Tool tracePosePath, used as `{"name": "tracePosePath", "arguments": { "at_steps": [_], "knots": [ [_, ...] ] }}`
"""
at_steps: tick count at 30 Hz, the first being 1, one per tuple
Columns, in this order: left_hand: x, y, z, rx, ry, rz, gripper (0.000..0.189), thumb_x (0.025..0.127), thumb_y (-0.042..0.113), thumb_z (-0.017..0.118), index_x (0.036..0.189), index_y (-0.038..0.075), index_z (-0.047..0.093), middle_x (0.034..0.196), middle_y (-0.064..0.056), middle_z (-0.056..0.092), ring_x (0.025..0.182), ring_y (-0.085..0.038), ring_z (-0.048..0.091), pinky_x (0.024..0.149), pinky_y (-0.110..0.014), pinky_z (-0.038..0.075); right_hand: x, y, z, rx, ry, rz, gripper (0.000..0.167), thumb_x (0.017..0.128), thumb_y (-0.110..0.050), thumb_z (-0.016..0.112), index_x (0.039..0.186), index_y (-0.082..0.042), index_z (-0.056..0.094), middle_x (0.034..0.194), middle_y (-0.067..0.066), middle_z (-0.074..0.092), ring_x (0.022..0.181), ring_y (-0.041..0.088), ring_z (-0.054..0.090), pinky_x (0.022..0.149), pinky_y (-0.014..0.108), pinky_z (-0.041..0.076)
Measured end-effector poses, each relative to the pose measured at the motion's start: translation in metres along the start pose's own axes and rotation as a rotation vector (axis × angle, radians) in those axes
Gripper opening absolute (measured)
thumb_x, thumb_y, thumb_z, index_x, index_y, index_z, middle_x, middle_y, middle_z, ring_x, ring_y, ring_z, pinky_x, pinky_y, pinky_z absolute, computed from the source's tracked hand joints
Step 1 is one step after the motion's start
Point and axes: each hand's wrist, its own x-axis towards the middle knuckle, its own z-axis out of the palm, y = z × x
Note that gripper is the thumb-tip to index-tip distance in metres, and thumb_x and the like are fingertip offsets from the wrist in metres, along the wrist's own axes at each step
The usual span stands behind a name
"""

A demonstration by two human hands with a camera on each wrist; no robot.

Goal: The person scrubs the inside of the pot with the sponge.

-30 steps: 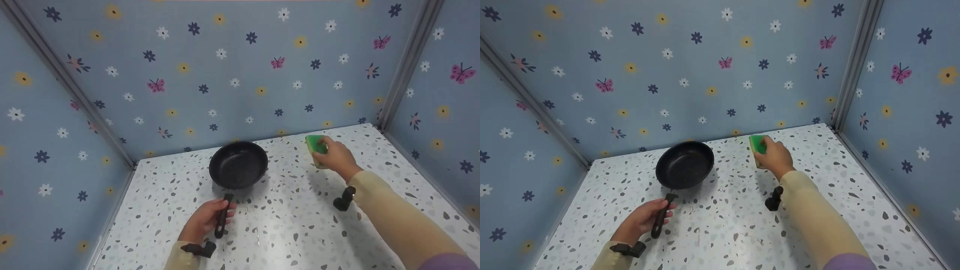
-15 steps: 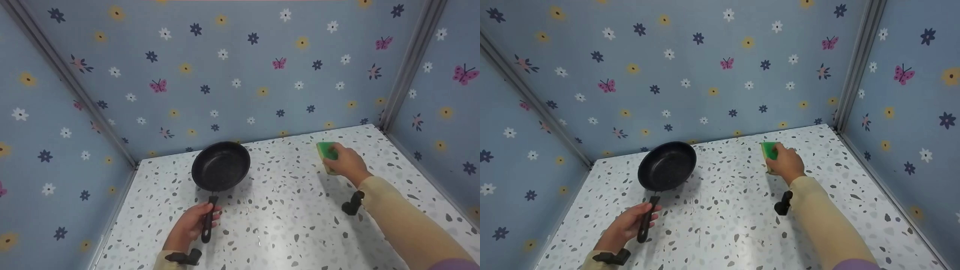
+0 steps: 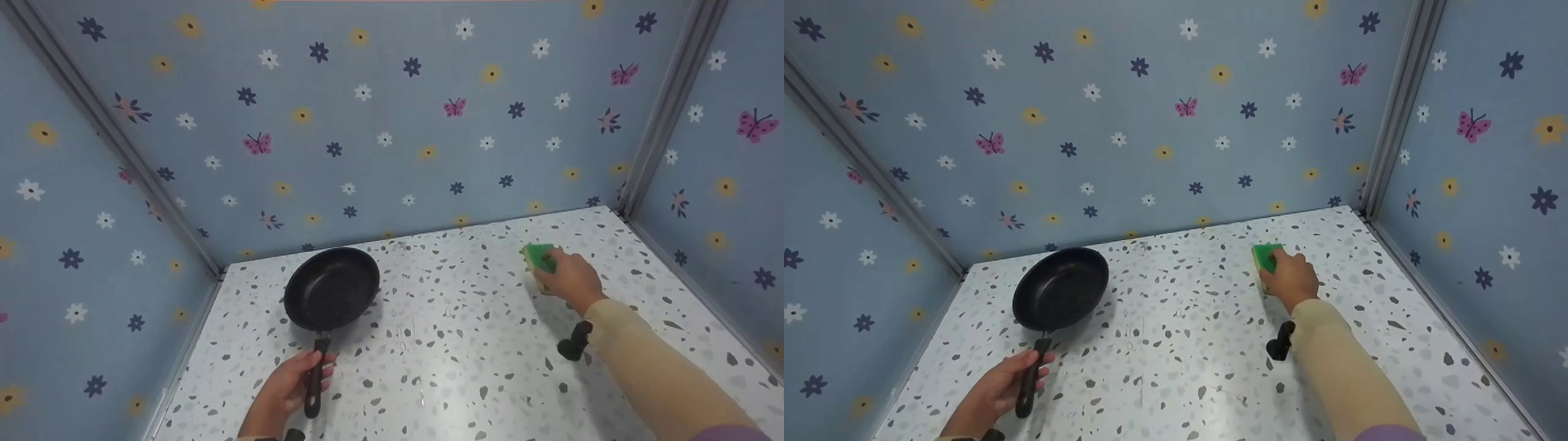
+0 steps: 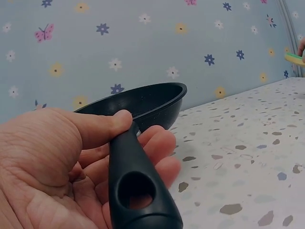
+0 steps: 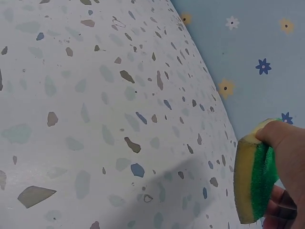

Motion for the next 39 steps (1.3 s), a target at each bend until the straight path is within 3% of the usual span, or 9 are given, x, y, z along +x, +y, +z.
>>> {"name": "tracePosePath", "arguments": {
  "at_steps": [5, 10, 14, 18, 25, 30, 39],
  "knots": [
    [-0.008, -0.002, -0.010, -0.024, -0.011, -0.009, 0.049, 0.102, 0.023, 0.058, 0.141, -0.004, 0.047, 0.105, -0.004, 0.073, 0.092, -0.015, 0.066, 0.081, -0.035, 0.055, 0.002, 0.010, 0.010, -0.041, 0.042, -0.016, 0.062, 0.100, -0.038, 0.060, 0.149, -0.005, 0.043, 0.132, 0.034, 0.050, 0.118, 0.050, 0.052, 0.096, 0.065, 0.044],
    [-0.015, -0.006, -0.020, -0.062, 0.003, -0.042, 0.034, 0.101, 0.023, 0.061, 0.126, 0.000, 0.062, 0.101, -0.007, 0.072, 0.090, -0.016, 0.066, 0.082, -0.036, 0.056, 0.003, 0.017, 0.020, -0.066, 0.056, -0.014, 0.062, 0.100, -0.035, 0.059, 0.149, -0.003, 0.042, 0.130, 0.035, 0.051, 0.116, 0.052, 0.053, 0.096, 0.066, 0.043],
    [-0.019, -0.009, -0.028, -0.078, -0.038, -0.034, 0.021, 0.104, 0.020, 0.056, 0.113, 0.005, 0.067, 0.098, -0.004, 0.072, 0.087, -0.014, 0.067, 0.081, -0.033, 0.057, 0.002, 0.022, 0.026, -0.077, 0.084, -0.034, 0.060, 0.100, -0.033, 0.060, 0.148, -0.001, 0.044, 0.128, 0.035, 0.053, 0.115, 0.053, 0.054, 0.096, 0.066, 0.043],
    [-0.022, -0.011, -0.033, -0.089, -0.088, -0.020, 0.019, 0.106, 0.018, 0.052, 0.108, 0.007, 0.068, 0.098, -0.003, 0.071, 0.087, -0.012, 0.067, 0.079, -0.030, 0.057, 0.001, 0.026, 0.032, -0.092, 0.086, -0.014, 0.060, 0.100, -0.032, 0.060, 0.149, 0.000, 0.043, 0.130, 0.036, 0.051, 0.118, 0.053, 0.051, 0.098, 0.066, 0.041],
    [-0.024, -0.016, -0.040, -0.061, -0.052, -0.060, 0.017, 0.104, 0.022, 0.057, 0.108, 0.011, 0.069, 0.100, 0.000, 0.072, 0.089, -0.013, 0.068, 0.080, -0.032, 0.056, 0.002, 0.036, 0.042, -0.106, 0.096, 0.003, 0.059, 0.101, -0.032, 0.059, 0.149, -0.001, 0.043, 0.126, 0.034, 0.052, 0.114, 0.052, 0.052, 0.095, 0.066, 0.043],
    [-0.024, -0.018, -0.041, -0.019, -0.015, -0.050, 0.022, 0.102, 0.023, 0.060, 0.116, 0.007, 0.067, 0.103, -0.001, 0.072, 0.092, -0.013, 0.068, 0.081, -0.033, 0.056, 0.002, 0.037, 0.047, -0.105, 0.103, -0.005, 0.058, 0.102, -0.033, 0.057, 0.148, 0.000, 0.044, 0.127, 0.036, 0.052, 0.115, 0.054, 0.051, 0.095, 0.068, 0.042],
    [-0.023, -0.027, -0.044, -0.043, -0.033, -0.059, 0.024, 0.103, 0.024, 0.059, 0.120, 0.007, 0.064, 0.104, -0.002, 0.072, 0.091, -0.012, 0.066, 0.081, -0.032, 0.054, 0.001, 0.045, 0.057, -0.108, 0.111, 0.012, 0.045, 0.106, -0.021, 0.044, 0.145, 0.002, 0.048, 0.121, 0.033, 0.054, 0.113, 0.051, 0.052, 0.093, 0.066, 0.043]
  ]
}}
